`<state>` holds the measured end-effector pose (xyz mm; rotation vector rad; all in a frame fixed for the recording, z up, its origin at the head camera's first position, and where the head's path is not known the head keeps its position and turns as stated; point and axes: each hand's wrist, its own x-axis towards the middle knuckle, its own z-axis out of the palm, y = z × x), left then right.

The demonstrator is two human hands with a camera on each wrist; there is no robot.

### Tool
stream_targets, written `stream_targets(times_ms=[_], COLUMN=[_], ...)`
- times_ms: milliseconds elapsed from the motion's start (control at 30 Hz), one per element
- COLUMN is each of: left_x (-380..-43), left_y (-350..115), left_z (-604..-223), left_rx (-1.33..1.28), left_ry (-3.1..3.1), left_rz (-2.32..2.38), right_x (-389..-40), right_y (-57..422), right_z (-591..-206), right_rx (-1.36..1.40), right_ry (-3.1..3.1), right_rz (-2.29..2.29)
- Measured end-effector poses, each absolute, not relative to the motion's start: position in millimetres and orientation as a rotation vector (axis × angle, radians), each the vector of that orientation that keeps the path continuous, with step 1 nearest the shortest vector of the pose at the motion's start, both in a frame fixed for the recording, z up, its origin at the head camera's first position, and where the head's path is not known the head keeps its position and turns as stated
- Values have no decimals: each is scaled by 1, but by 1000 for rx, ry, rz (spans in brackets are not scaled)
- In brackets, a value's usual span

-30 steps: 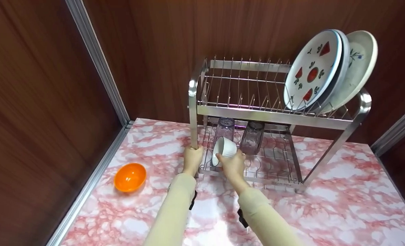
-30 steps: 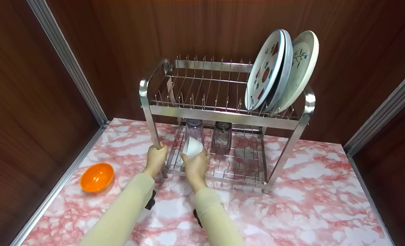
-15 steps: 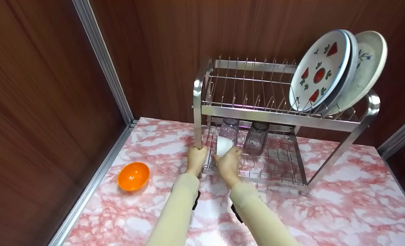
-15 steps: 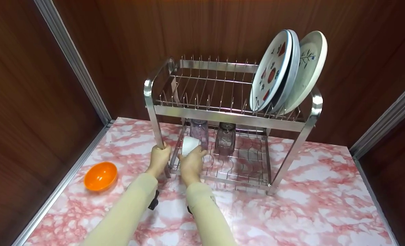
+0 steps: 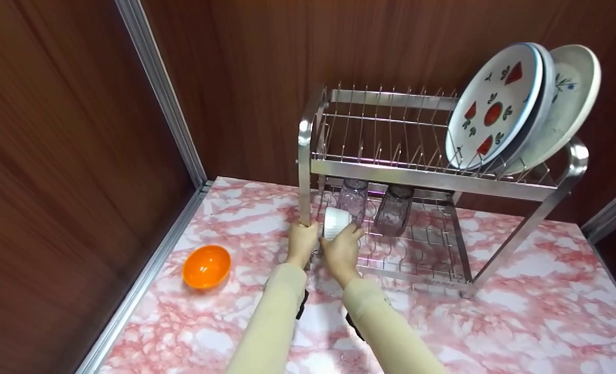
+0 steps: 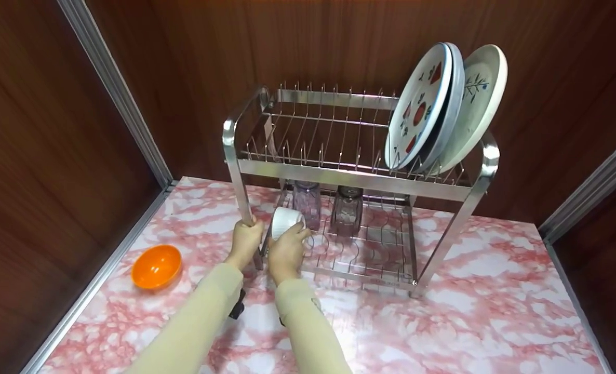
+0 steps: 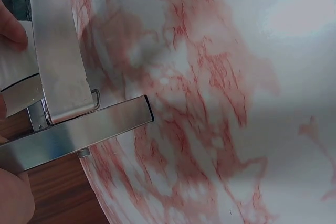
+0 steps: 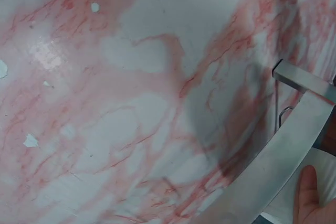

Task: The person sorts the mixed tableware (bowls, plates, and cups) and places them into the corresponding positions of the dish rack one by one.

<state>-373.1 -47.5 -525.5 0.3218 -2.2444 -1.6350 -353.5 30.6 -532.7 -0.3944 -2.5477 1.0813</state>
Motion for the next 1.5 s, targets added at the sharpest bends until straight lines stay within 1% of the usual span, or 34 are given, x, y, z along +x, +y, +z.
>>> stream_targets(times_ms=[333,633,967,1300,1500], left_x=[-369,-370,-372,-371,-373], left_y=[-44,-46,-50,-48,-48], left_z=[-527,-526,-525,-525,-526], left_rx=[324,340,363,366,357], left_ry=[-2245,-2244,-2234,-2255,-2244], left_rz=[-1681,-1694,-1685,-1625,-1678], right_x=[-350,-354,-349,-345,-342], right_y=[27,26,26,31,35], right_z=[-540,-546,-548,-553,-553], right_rx=[-465,-412,-330,-358,-382], right_ry=[-2562,-2522,-2527,-2595,-2622], right_rz=[969,835,910,955,975])
